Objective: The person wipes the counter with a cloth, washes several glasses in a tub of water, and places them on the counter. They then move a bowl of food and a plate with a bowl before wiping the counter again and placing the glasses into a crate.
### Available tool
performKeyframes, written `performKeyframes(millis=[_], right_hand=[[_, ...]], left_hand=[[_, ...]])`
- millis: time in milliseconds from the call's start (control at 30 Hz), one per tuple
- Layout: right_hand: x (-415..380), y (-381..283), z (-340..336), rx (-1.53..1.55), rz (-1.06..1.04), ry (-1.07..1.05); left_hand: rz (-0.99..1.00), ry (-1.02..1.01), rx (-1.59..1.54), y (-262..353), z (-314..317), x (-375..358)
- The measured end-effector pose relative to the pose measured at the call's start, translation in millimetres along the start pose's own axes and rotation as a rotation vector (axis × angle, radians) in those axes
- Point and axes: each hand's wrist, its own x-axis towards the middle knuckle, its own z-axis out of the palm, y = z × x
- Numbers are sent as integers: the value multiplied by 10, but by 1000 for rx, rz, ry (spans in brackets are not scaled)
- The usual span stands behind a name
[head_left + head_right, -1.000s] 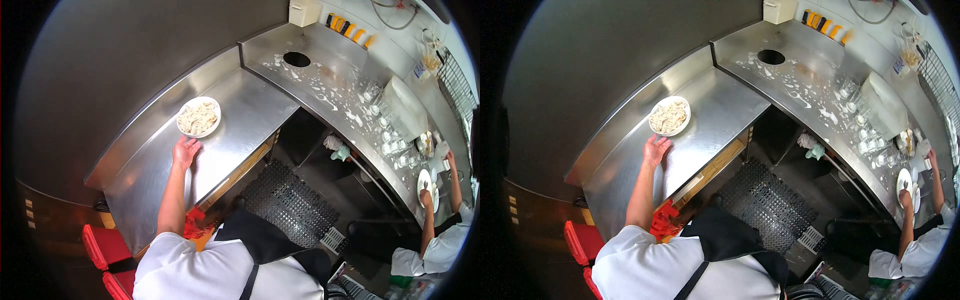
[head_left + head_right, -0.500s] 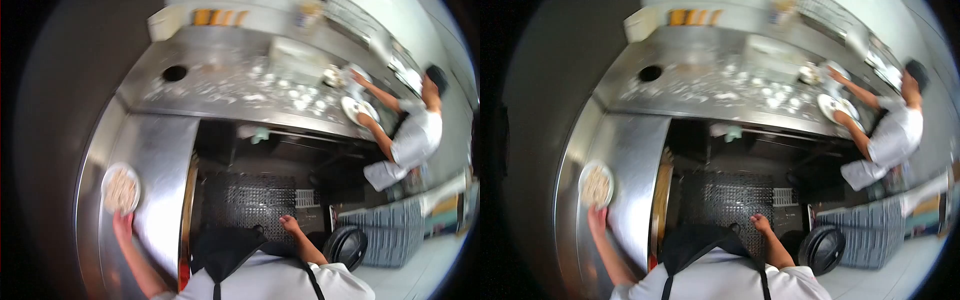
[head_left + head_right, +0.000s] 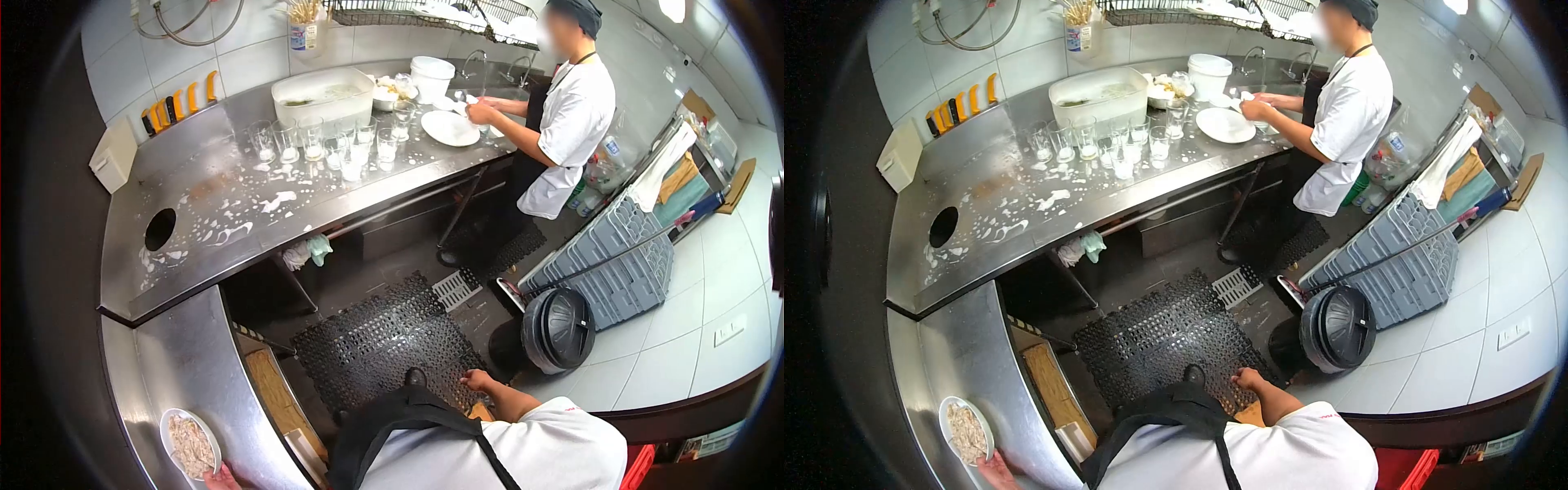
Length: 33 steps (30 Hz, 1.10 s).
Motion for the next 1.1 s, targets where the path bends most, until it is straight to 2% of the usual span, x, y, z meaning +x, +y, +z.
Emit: performKeyframes(millis=[200, 233, 333, 367, 467, 500, 567, 667, 800, 867, 900, 1100], right_hand=[[-2, -210, -19, 25, -34, -34], [50, -207, 28, 44, -103, 33], [135, -386, -54, 77, -120, 4], [119, -434, -75, 71, -156, 50], [58, -553, -165, 136, -133, 47], [44, -555, -157, 123, -147, 53], [26, -531, -178, 94, -176, 65], [20, -467, -137, 40, -144, 21], [-47, -270, 18, 17, -109, -18], [-120, -193, 103, 40, -81, -40], [-139, -191, 108, 50, -62, -58], [-200, -118, 222, 122, -30, 3]], left_hand=[[164, -104, -149, -186, -136, 197], [294, -215, -57, -235, -189, 144], [680, -293, 181, -369, -263, 275], [478, -222, 1, -370, -253, 238], [482, -260, 61, -587, -890, 1049], [397, -181, -63, -552, -779, 920], [258, -2, -339, -223, 86, 16], [227, 17, -325, -152, 232, -93], [246, -138, -320, -72, 228, -121], [216, -274, -360, -54, -2, 184], [746, -613, -40, -217, -193, 497], [348, -457, -293, 1, 197, 63]])
